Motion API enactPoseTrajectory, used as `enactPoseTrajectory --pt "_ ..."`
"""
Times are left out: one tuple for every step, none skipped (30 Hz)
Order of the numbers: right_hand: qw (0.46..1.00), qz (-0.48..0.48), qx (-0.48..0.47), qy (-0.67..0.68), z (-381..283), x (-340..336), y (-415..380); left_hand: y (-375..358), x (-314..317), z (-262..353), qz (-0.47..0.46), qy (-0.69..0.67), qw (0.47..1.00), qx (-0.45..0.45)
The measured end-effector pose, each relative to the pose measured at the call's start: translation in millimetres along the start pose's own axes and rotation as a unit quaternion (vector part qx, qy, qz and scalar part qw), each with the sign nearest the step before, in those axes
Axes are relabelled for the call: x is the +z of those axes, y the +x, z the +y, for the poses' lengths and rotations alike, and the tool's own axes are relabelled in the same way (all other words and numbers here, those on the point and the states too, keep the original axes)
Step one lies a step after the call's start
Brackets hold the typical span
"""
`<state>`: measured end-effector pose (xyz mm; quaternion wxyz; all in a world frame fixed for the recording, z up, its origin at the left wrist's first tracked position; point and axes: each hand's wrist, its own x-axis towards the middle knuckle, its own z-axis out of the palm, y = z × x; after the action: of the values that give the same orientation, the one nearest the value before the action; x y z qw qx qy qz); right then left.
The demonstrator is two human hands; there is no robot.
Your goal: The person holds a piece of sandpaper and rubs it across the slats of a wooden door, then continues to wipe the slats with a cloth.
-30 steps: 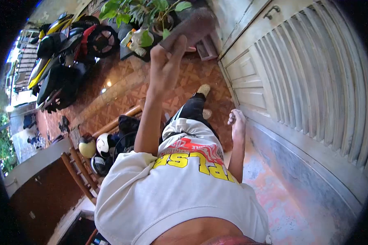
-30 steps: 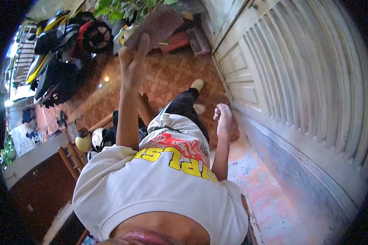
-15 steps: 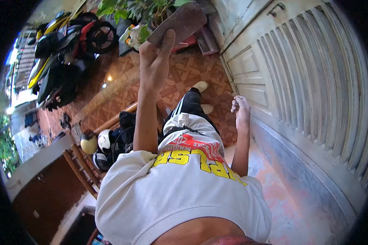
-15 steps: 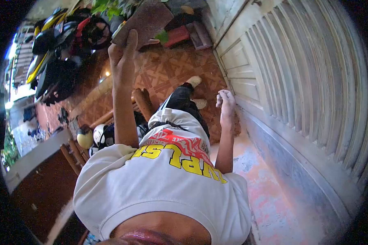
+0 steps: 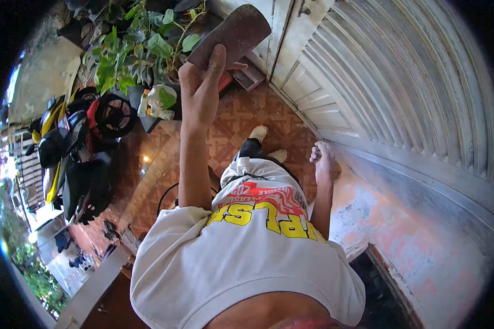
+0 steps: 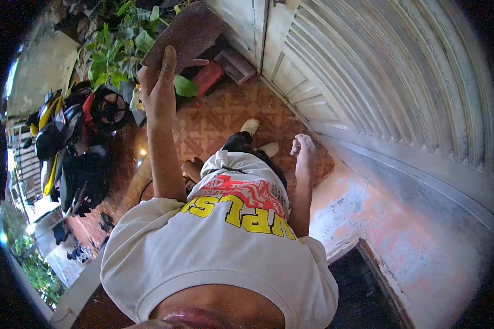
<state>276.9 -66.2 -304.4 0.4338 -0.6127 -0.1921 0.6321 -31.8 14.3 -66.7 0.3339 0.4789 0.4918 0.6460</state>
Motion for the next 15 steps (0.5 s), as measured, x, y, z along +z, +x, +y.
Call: enactPoseTrajectory --pt "1.0 -0.002 -0.002 0.005 -1.5 6.9 0.5 3.1 0.9 -0.9 -0.005 -0.002 1.0 0.003" --pt "1.0 -0.006 -0.003 0.008 -3.4 13.9 1.0 5.6 1.5 -3.1 -0.021 -0.018 1.0 0.002" --pt "1.0 -0.009 -0.011 0.012 -5.5 22.1 0.2 8.0 1.5 -4.5 -0.036 -0.032 0.999 0.002" --pt "1.0 -0.008 -0.013 0.015 -4.4 27.2 2.6 9.8 2.4 -5.0 -0.039 -0.032 0.999 0.004" --pt "1.0 -0.013 -0.014 0.005 -2.9 31.3 6.6 10.7 4.0 -5.5 -0.051 -0.024 0.998 -0.01" --pt "1.0 -0.016 -0.015 -0.006 -4.7 37.6 6.9 11.3 5.1 -6.8 -0.065 -0.016 0.997 -0.024" --pt "1.0 -0.024 -0.018 -0.004 -8.0 42.9 4.2 10.8 4.6 -9.9 -0.074 0.006 0.997 -0.015" --pt "1.0 -0.019 -0.02 -0.001 -8.5 46.9 3.7 13.6 6.9 -10.7 -0.079 0.003 0.997 -0.015" --pt "0.999 -0.025 -0.03 0.002 -8.7 49.5 3.2 16.3 10.0 -11.0 -0.083 -0.008 0.996 -0.015" --pt "0.999 -0.029 -0.039 0.005 -9.2 51.3 2.2 18.4 13.2 -11.4 -0.087 -0.018 0.996 -0.015" --pt "0.999 -0.024 -0.036 0.002 -10.2 52.2 0.9 19.9 15.9 -11.8 -0.095 -0.023 0.995 -0.018" --pt "0.999 -0.014 -0.037 0.006 -8.8 51.7 -0.2 21.1 18.6 -12.5 -0.093 -0.024 0.995 -0.031" --pt "0.999 -0.002 -0.042 0.008 -6.6 50.7 -2.2 21.7 21.0 -13.5 -0.093 -0.026 0.994 -0.045" --pt "0.999 0.01 -0.047 0.011 -4.3 48.8 -4.6 22.4 23.5 -15.4 -0.103 -0.031 0.993 -0.049" --pt "0.998 0.019 -0.05 0.023 -2.6 47.1 -8.8 23.4 25.2 -17.6 -0.113 -0.034 0.992 -0.05"
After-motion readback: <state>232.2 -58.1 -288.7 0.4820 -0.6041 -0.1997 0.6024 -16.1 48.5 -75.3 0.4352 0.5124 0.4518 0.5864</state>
